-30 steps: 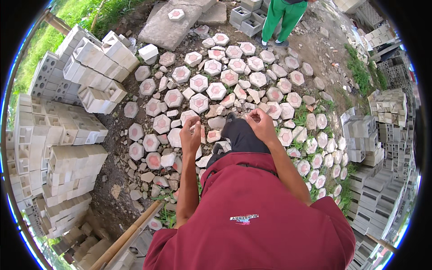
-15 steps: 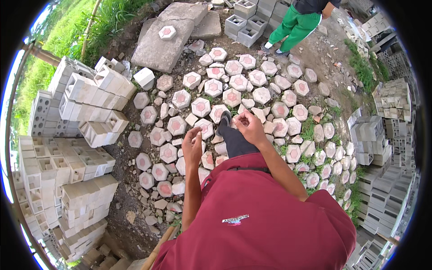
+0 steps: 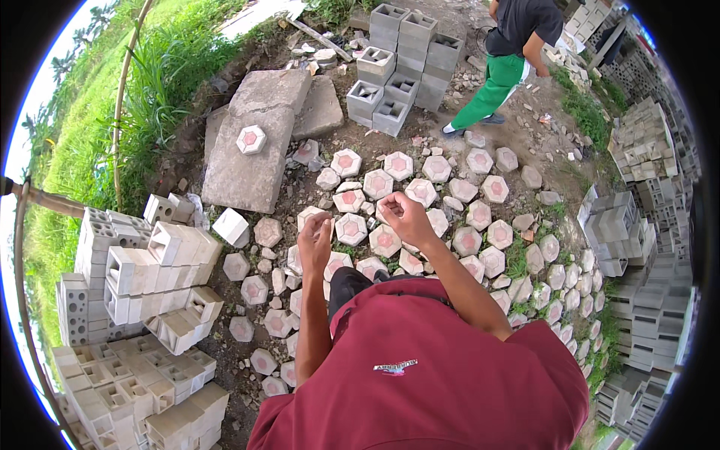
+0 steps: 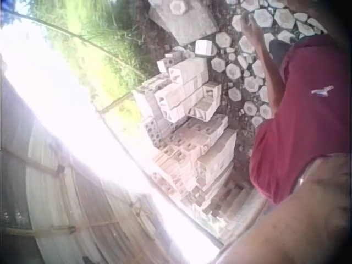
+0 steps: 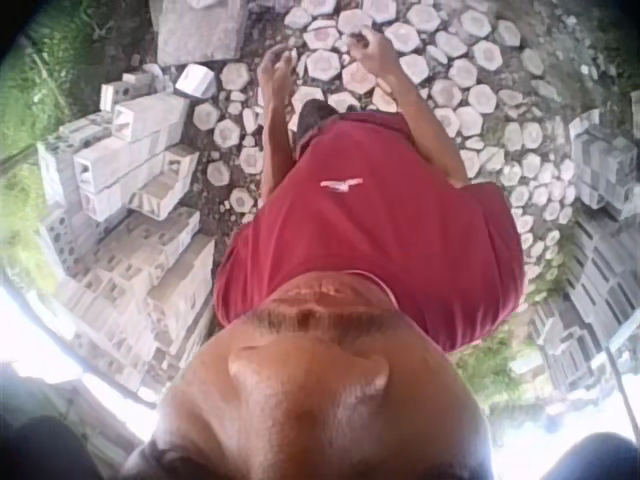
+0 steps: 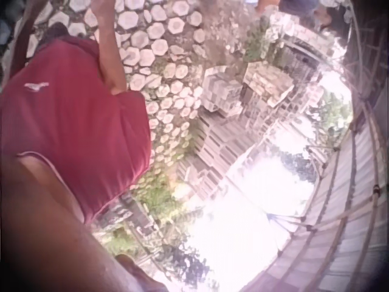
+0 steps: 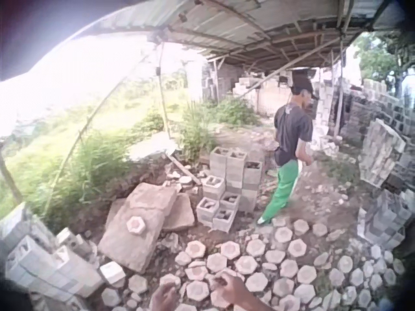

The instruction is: The person carries concrete blocks from a pile and places them individually onto another stack in an outdoor storage area.

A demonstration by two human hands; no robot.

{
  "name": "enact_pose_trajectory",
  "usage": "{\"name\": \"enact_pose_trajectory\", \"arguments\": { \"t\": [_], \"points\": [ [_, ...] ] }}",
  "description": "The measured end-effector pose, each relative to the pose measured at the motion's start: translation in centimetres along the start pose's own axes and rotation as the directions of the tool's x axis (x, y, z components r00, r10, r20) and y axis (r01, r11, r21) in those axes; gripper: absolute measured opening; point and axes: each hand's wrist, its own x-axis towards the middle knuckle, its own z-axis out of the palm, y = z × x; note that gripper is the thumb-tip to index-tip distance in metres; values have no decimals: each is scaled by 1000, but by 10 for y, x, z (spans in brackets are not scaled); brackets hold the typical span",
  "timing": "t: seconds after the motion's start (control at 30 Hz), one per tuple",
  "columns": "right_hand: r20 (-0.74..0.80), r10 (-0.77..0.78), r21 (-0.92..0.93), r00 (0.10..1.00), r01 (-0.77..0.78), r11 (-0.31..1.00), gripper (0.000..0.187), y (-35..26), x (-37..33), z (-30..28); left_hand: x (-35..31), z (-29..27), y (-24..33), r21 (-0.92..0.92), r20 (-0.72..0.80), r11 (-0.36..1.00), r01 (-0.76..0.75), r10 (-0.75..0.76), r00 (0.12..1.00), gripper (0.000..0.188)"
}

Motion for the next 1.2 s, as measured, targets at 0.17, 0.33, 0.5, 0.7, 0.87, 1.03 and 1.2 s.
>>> {"name": "enact_pose_trajectory", "arguments": {
  "t": [0.17, 0.33, 0.5, 0.7, 0.87, 1.03, 1.2],
  "points": [
    [-95, 50, -18, 994, -52, 998, 23, 25, 70, -6, 85, 31, -14, -98, 134, 992, 81, -68, 989, 21],
    [-219, 106, 37, 970, -101, 994, 23, 51, 142, -8, 189, 63, -26, -91, 282, 991, 95, -66, 957, 22],
    [-406, 146, 3, 902, -158, 987, 25, 64, 223, -21, 309, 86, 15, 19, 450, 1000, -25, 14, 893, 25],
    [-519, 137, -23, 844, -174, 984, 25, 46, 302, -44, 431, 120, 36, -2, 566, 989, -147, 122, 815, 26],
    [-628, 190, 71, 755, -188, 980, 22, 68, 328, -69, 485, 152, 37, -15, 621, 991, -132, 113, 775, 27],
    [-632, 225, 5, 742, -287, 958, 23, 115, 351, -134, 503, 194, 43, 12, 633, 999, -51, 32, 773, 26],
    [-602, 220, -7, 767, -280, 960, 26, 141, 423, -212, 533, 270, 51, -19, 593, 999, 42, -23, 805, 25]
  ]
}}
